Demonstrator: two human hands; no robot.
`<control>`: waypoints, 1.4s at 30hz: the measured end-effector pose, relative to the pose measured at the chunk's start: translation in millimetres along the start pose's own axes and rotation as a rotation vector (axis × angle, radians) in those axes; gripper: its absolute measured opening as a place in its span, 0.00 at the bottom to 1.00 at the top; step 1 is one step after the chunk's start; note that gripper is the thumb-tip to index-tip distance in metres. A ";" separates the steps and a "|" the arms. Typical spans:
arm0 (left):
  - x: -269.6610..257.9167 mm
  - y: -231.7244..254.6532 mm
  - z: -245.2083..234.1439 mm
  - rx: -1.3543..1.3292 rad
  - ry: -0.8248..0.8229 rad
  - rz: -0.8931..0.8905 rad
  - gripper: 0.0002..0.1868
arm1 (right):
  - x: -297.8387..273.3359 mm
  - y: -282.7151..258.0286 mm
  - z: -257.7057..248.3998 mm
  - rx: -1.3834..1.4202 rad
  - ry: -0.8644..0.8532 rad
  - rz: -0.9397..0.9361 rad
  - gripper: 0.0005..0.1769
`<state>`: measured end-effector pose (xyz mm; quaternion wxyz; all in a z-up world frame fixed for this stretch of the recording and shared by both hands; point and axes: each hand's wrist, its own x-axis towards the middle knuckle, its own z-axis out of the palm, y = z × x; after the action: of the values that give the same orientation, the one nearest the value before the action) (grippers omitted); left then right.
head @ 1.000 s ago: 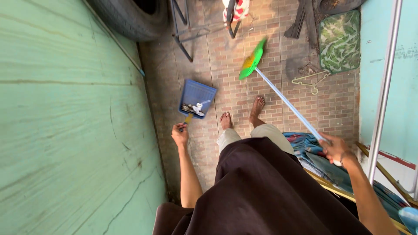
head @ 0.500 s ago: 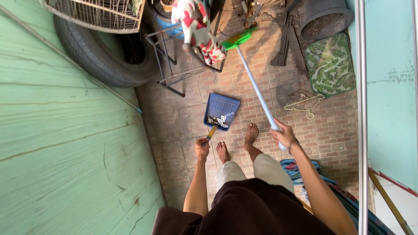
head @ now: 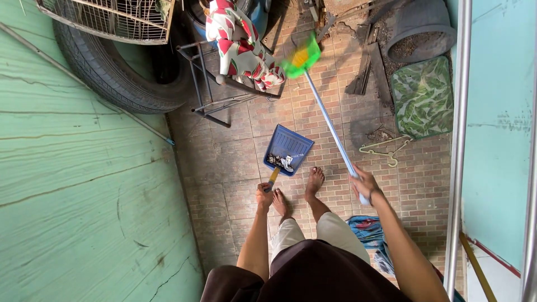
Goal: Sweeping dirt and debris into a dustpan using a broom on a balcony.
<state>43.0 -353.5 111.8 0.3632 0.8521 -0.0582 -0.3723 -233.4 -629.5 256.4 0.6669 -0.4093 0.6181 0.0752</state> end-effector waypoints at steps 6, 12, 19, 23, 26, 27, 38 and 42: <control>-11.9 -8.2 1.4 0.344 0.043 -0.039 0.21 | -101.3 126.2 -18.5 -0.096 0.040 -0.042 0.40; -10.7 -33.3 1.6 0.429 0.038 -0.073 0.22 | -182.8 117.4 -18.3 -0.113 0.037 0.128 0.38; -30.5 -19.4 -10.8 0.426 0.113 -0.085 0.29 | -203.8 55.2 -22.3 -0.174 0.005 0.040 0.38; -55.9 -14.7 -36.1 0.379 0.177 0.013 0.38 | -122.1 -0.5 -5.2 -0.237 -0.039 -0.229 0.39; -81.8 -5.9 -67.9 0.369 0.181 -0.035 0.41 | -32.9 -64.1 24.0 -0.148 -0.060 -0.279 0.38; -96.3 -5.0 -81.6 0.391 0.169 -0.094 0.42 | -4.7 -84.1 35.8 -0.105 -0.070 -0.268 0.37; -175.1 -63.1 -167.0 0.443 0.206 -0.283 0.45 | 16.4 9.6 48.7 -0.327 0.050 -0.145 0.37; -196.7 -66.8 -178.4 0.431 0.228 -0.269 0.44 | -68.6 131.5 5.6 -0.444 0.095 -0.091 0.38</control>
<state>11.5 -129.4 266.0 0.1250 0.9463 0.0189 -0.2976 -324.3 -512.1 257.1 0.5333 -0.5766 0.5981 0.1595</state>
